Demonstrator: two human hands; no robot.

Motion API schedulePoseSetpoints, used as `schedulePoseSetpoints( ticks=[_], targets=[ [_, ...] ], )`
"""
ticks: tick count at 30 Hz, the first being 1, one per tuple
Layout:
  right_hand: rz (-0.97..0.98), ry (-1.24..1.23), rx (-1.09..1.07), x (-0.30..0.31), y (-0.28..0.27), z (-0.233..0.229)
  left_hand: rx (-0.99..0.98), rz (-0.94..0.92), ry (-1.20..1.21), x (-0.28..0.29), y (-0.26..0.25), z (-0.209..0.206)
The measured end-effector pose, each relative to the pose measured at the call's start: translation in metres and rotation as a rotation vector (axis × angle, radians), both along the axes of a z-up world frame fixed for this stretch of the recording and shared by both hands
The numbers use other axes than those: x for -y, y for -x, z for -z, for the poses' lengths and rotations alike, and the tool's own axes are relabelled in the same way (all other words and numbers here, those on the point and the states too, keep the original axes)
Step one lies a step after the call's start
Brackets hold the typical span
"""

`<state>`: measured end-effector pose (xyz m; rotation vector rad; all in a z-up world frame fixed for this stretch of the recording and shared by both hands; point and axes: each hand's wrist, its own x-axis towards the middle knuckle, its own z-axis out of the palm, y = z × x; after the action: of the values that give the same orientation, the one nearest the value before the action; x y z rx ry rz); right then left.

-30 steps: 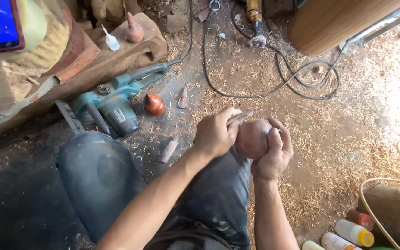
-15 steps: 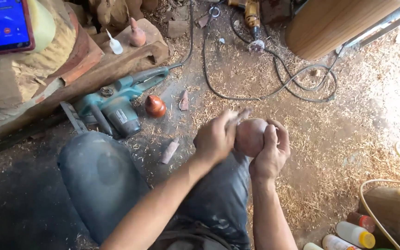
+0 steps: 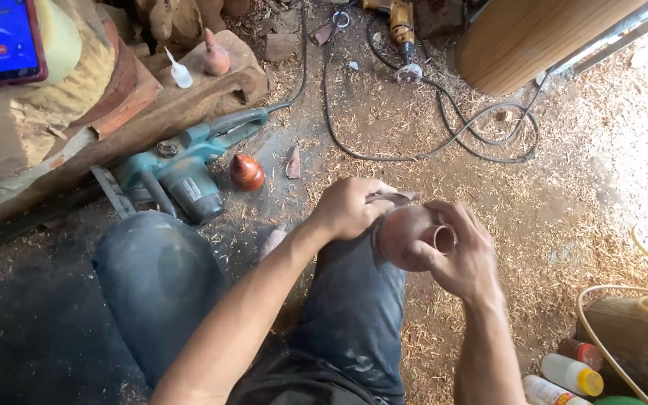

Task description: Hand-sanding a small, rounded wooden object with sandpaper to achieve a smooth finish.

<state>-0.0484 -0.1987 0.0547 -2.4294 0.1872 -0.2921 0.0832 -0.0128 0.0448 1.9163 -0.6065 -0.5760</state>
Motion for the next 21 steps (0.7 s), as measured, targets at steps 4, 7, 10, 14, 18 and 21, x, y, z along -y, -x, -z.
schedulePoseSetpoints(
  ticks=[4,7,10,14,18,21],
  targets=[
    [0.007,-0.551,0.403,-0.026,-0.03,0.019,0.029,-0.107,0.067,-0.001,0.012,-0.005],
    [0.156,-0.611,0.427,-0.048,-0.028,0.016,0.419,-0.459,0.377,-0.021,0.058,-0.036],
    [0.253,-0.586,0.46,-0.059,-0.029,0.022,0.367,-0.534,0.338,-0.021,0.084,0.041],
    [0.42,-0.639,0.401,-0.072,-0.035,0.019,0.211,-0.548,0.246,-0.014,0.046,0.01],
    [0.827,-0.975,0.367,-0.063,-0.04,0.017,0.49,-0.332,0.508,-0.035,0.101,-0.002],
    [0.93,-1.125,0.333,-0.068,-0.04,0.005,0.43,-0.356,0.489,-0.042,0.126,0.034]
  ],
)
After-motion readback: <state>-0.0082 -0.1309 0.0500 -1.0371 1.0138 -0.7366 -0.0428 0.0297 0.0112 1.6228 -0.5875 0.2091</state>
